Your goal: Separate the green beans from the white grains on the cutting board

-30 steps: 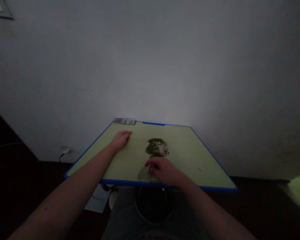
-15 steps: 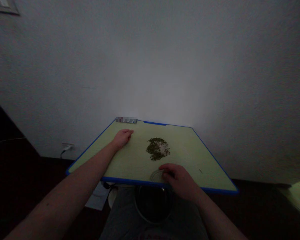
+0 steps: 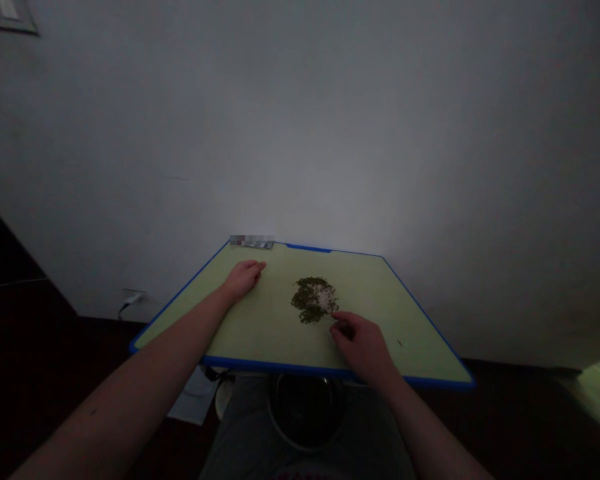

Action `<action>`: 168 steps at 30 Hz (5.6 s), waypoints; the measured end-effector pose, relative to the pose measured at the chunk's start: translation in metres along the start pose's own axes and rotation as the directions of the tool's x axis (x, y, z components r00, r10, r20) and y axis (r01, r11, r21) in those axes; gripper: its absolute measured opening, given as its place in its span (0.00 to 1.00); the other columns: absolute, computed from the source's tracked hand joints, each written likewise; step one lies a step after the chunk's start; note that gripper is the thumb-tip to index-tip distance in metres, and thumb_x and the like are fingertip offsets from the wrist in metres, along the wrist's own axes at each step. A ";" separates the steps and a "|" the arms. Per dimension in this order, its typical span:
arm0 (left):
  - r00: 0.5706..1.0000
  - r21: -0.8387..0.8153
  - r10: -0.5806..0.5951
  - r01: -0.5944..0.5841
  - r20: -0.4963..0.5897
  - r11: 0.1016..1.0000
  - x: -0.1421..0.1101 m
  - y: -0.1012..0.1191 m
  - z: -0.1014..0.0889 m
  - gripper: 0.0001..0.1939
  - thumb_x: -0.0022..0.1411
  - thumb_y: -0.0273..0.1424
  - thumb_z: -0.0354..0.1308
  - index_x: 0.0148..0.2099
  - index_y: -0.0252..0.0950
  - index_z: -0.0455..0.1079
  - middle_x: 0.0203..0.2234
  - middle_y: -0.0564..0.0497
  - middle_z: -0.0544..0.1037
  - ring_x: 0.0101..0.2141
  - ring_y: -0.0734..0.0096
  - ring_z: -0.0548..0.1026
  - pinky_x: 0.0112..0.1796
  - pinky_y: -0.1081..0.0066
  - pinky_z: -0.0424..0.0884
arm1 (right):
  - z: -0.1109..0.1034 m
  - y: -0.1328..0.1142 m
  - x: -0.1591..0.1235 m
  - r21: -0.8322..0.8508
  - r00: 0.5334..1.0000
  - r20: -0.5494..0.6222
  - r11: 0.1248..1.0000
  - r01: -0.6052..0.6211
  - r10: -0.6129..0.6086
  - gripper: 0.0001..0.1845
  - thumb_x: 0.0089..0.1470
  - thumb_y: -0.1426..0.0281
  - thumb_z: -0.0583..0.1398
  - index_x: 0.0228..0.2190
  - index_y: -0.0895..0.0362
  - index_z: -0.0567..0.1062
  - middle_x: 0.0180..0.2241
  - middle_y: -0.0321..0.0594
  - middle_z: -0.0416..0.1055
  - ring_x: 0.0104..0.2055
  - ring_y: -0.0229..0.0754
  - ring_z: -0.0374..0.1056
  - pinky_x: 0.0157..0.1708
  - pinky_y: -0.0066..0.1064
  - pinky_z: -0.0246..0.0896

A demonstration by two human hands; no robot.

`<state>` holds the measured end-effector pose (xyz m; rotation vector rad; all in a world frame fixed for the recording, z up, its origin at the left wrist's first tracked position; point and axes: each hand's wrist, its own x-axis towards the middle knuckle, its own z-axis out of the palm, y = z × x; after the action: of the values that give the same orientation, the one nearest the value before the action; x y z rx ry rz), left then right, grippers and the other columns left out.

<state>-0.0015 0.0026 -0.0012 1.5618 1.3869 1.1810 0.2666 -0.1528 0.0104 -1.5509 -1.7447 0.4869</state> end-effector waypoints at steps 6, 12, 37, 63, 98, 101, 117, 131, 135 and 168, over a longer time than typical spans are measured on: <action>1.000 -0.022 -0.002 0.003 0.021 1.000 0.000 0.001 0.000 0.20 0.51 0.45 0.50 0.18 0.37 0.57 0.09 0.58 0.58 0.13 0.78 0.56 0.18 0.73 0.52 | 0.012 0.003 0.010 -0.070 1.000 -0.007 0.998 -0.008 0.008 0.19 0.45 0.70 0.55 0.40 0.59 0.75 0.27 0.39 0.75 0.29 0.40 0.69 0.33 0.29 0.61; 1.000 -0.016 -0.019 0.019 0.003 1.000 0.001 -0.001 0.000 0.20 0.51 0.46 0.51 0.18 0.37 0.58 0.09 0.58 0.58 0.12 0.78 0.56 0.18 0.73 0.52 | 0.012 0.005 0.014 -0.105 0.999 -0.028 0.994 -0.024 0.021 0.19 0.45 0.69 0.55 0.40 0.60 0.75 0.30 0.41 0.75 0.30 0.40 0.69 0.33 0.29 0.61; 1.000 -0.011 -0.011 0.011 -0.002 1.000 -0.002 0.004 0.000 0.20 0.51 0.45 0.50 0.17 0.37 0.57 0.08 0.58 0.58 0.12 0.78 0.56 0.18 0.72 0.53 | 0.015 0.008 0.018 -0.005 0.999 0.032 1.000 0.030 -0.030 0.18 0.44 0.70 0.55 0.39 0.58 0.75 0.25 0.38 0.74 0.27 0.39 0.68 0.30 0.29 0.60; 1.000 -0.030 -0.015 0.016 0.019 0.999 -0.003 0.007 -0.001 0.20 0.51 0.44 0.50 0.17 0.37 0.56 0.08 0.58 0.58 0.12 0.78 0.55 0.18 0.73 0.52 | 0.014 0.005 0.014 -0.013 1.000 0.014 1.000 0.024 -0.024 0.17 0.42 0.71 0.55 0.36 0.58 0.76 0.25 0.38 0.74 0.26 0.39 0.67 0.29 0.29 0.61; 1.000 -0.055 0.003 -0.002 0.022 0.999 0.002 -0.003 0.000 0.20 0.51 0.46 0.51 0.18 0.37 0.57 0.09 0.58 0.59 0.13 0.78 0.56 0.18 0.73 0.52 | 0.016 0.006 0.017 -0.037 0.999 -0.016 0.999 0.029 -0.030 0.17 0.44 0.70 0.55 0.38 0.59 0.75 0.25 0.38 0.73 0.26 0.38 0.67 0.30 0.28 0.60; 1.000 -0.032 0.004 -0.003 0.017 0.999 0.003 -0.002 0.000 0.20 0.51 0.46 0.51 0.18 0.37 0.57 0.09 0.58 0.58 0.13 0.78 0.55 0.18 0.73 0.52 | 0.017 0.005 0.018 -0.046 1.000 -0.020 0.999 0.019 -0.020 0.17 0.44 0.71 0.55 0.38 0.59 0.75 0.25 0.38 0.73 0.27 0.38 0.67 0.30 0.28 0.59; 1.000 -0.039 0.004 -0.003 0.016 0.999 0.003 -0.006 0.000 0.20 0.51 0.47 0.51 0.18 0.36 0.58 0.09 0.58 0.59 0.13 0.78 0.56 0.17 0.73 0.52 | 0.021 0.005 0.022 -0.031 0.999 0.028 0.999 0.042 -0.041 0.17 0.44 0.71 0.56 0.38 0.59 0.75 0.27 0.38 0.74 0.28 0.38 0.68 0.32 0.28 0.60; 1.000 -0.042 -0.009 0.010 0.013 0.999 0.002 -0.002 0.000 0.20 0.51 0.45 0.52 0.18 0.36 0.57 0.09 0.59 0.58 0.13 0.79 0.55 0.18 0.73 0.52 | 0.023 0.003 0.029 -0.033 0.994 0.076 0.996 0.084 -0.082 0.17 0.44 0.73 0.56 0.38 0.57 0.75 0.28 0.38 0.74 0.30 0.38 0.68 0.34 0.28 0.61; 1.000 -0.023 0.005 -0.004 0.026 1.000 0.002 -0.002 0.000 0.20 0.52 0.45 0.51 0.17 0.37 0.57 0.08 0.58 0.58 0.12 0.78 0.55 0.18 0.73 0.51 | 0.021 -0.001 0.037 -0.051 0.978 0.151 0.987 0.153 -0.144 0.15 0.44 0.75 0.56 0.36 0.57 0.75 0.27 0.37 0.74 0.29 0.38 0.67 0.33 0.28 0.60; 0.999 -0.054 -0.025 0.026 0.025 0.998 -0.002 0.006 0.002 0.19 0.51 0.43 0.51 0.17 0.37 0.56 0.08 0.58 0.57 0.12 0.78 0.55 0.18 0.73 0.51 | 0.000 0.006 0.003 -0.133 0.995 0.016 0.986 -0.097 0.100 0.11 0.41 0.73 0.55 0.29 0.56 0.75 0.17 0.33 0.67 0.20 0.35 0.62 0.22 0.25 0.51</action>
<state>0.0022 -0.0004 0.0036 1.5116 1.3443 1.1711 0.2705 -0.1492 0.0071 -1.7368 -1.7535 0.4466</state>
